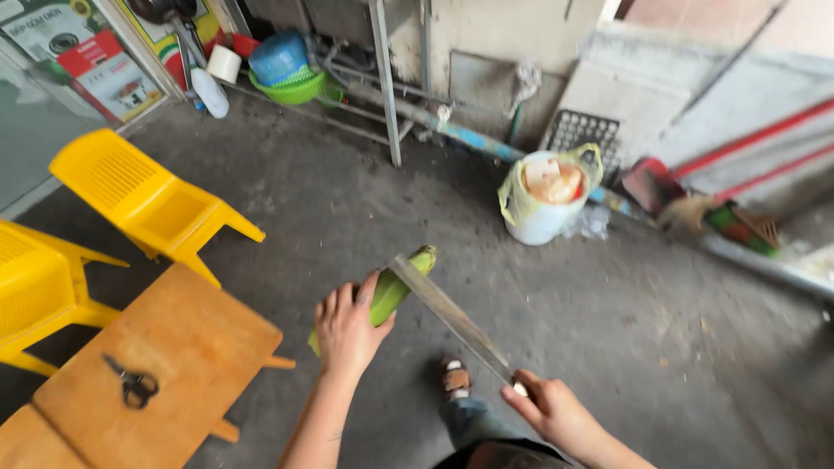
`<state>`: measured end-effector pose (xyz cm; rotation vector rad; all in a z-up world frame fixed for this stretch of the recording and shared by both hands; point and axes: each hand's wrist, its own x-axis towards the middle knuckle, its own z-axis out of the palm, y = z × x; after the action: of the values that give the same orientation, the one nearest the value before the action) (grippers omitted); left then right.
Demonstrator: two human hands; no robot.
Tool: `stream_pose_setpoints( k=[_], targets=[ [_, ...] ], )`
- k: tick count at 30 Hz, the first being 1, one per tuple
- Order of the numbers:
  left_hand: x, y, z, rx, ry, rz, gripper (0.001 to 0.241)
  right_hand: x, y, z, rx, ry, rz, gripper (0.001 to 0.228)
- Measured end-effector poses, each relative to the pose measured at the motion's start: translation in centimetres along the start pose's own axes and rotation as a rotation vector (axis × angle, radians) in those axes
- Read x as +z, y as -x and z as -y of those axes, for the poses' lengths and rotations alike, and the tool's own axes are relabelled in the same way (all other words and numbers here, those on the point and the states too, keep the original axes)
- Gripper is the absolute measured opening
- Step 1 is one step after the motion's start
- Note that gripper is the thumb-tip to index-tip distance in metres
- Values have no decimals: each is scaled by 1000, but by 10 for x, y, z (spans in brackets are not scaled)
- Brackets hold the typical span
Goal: Peeling husks from corn, trimming the ends with a knife, washing them in a sink, and placing them into a large pot.
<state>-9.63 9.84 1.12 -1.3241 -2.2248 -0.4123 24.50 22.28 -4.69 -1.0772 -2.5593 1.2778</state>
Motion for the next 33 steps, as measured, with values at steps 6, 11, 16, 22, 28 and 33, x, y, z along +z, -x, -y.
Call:
stream_pose_setpoints(
  k=[6, 11, 16, 22, 28, 33],
  targets=[
    [64, -148, 79, -143, -76, 91, 73, -48, -219, 42, -144, 142, 52, 40],
    [110, -228, 156, -194, -168, 29, 72, -70, -360, 118, -28, 213, 221, 43],
    [169, -318, 241, -312, -171, -18, 71, -45, -545, 188, -217, 300, 150, 40],
    [249, -478, 349, -223, 90, -253, 80, -125, -755, 382, 57, -162, 5, 56],
    [333, -651, 456, -262, 373, -273, 83, -166, -905, 400, 12, -234, -157, 49],
    [407, -754, 493, -210, 497, -243, 83, -178, -998, 381, 57, -243, -206, 48]
  ],
)
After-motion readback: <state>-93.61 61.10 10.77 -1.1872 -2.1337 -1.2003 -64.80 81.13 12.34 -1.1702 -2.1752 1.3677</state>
